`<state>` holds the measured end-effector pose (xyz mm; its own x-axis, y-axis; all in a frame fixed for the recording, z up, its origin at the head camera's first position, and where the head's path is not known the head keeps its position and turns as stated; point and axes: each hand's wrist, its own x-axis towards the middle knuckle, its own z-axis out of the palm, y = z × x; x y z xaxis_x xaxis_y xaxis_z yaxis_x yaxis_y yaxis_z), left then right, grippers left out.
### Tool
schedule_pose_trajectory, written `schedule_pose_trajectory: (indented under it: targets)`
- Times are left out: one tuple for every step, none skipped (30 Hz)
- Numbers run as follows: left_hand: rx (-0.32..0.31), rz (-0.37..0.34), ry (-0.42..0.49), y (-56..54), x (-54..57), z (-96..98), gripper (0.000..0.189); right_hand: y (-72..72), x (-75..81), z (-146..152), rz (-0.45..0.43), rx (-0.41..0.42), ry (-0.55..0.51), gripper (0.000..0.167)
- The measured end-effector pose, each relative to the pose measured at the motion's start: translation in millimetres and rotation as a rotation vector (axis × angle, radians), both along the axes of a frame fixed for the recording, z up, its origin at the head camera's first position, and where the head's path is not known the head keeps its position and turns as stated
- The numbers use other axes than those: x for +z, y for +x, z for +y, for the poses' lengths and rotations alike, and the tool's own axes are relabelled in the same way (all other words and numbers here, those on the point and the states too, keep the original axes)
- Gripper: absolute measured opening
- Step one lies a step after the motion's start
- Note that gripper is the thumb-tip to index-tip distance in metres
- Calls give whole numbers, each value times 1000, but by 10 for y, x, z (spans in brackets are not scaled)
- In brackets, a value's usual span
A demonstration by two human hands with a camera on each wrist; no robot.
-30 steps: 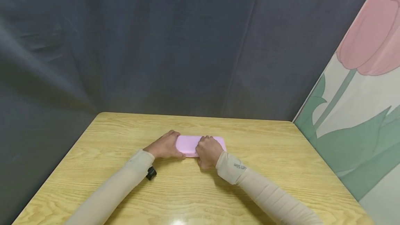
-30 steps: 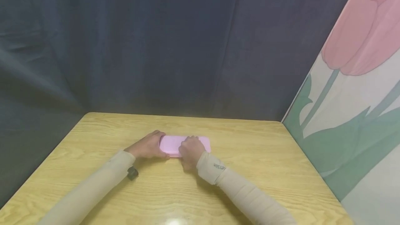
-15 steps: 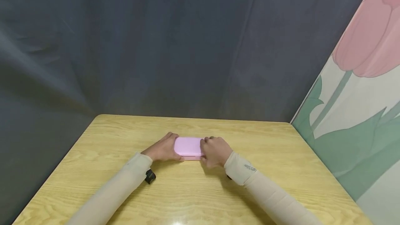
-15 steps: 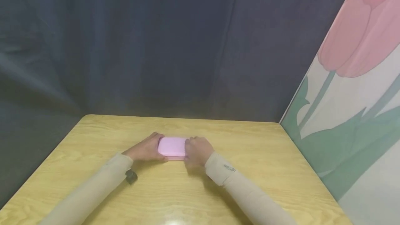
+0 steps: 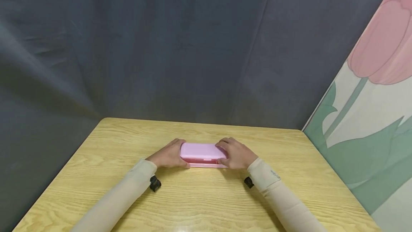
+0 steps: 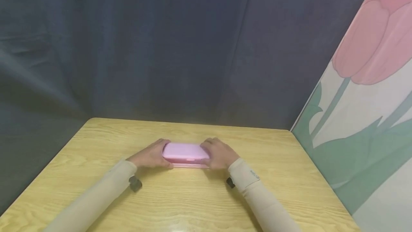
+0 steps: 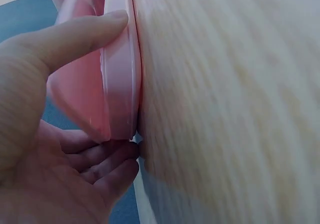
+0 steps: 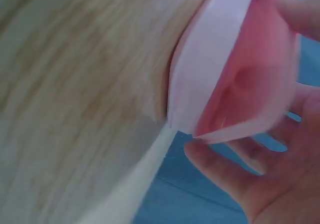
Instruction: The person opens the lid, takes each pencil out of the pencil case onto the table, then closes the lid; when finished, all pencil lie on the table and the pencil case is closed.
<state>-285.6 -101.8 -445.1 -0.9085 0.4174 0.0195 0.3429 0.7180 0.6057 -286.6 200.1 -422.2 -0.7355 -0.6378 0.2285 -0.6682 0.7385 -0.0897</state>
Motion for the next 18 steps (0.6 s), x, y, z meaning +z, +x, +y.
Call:
schedule_pose_trajectory:
  targets:
    - [0, -3, 6, 3, 3, 3, 101, -16, 8, 18, -26, -4, -33, 53]
    - [2, -4, 10, 3, 2, 6, 102, -37, 8, 40, -51, -13, -67, 51]
    - [3, -8, 10, 3, 1, 9, 102, -60, 4, 65, -77, -24, -105, 48]
    - [7, -13, 6, 5, 0, 11, 103, -82, 0, 91, -97, -37, -143, 46]
    - [15, -16, 2, 7, -4, 13, 106, -104, -8, 118, -119, -53, -185, 43]
    - [25, -18, -5, 9, -6, 15, 107, -127, -22, 149, -132, -68, -224, 40]
    - [32, -20, -15, 12, -7, 17, 108, -145, -34, 178, -151, -86, -267, 37]
    - [39, -21, -26, 14, -8, 19, 109, -161, -48, 208, -166, -105, -310, 35]
    - [44, -21, -35, 17, -5, 20, 108, -176, -62, 235, -184, -127, -352, 32]
    - [46, -16, -38, 20, -3, 22, 107, -187, -77, 259, -212, -150, -397, 30]
    - [44, -11, -38, 21, 1, 24, 105, -197, -89, 281, -244, -176, -442, 28]
    - [38, -3, -34, 19, 4, 27, 102, -205, -99, 300, -272, -200, -483, 27]
    - [29, 3, -26, 20, 8, 30, 99, -210, -103, 313, -308, -225, -532, 26]
    - [20, 10, -19, 19, 12, 31, 98, -219, -109, 328, -334, -248, -569, 26]
    - [13, 14, -10, 19, 15, 31, 98, -227, -110, 341, -356, -261, -600, 27]
    - [8, 15, -3, 20, 15, 30, 99, -238, -113, 354, -378, -272, -635, 27]
    - [6, 14, 2, 23, 17, 30, 100, -253, -120, 369, -390, -279, -656, 28]
    - [6, 15, 6, 26, 17, 30, 101, -267, -123, 384, -409, -281, -683, 29]
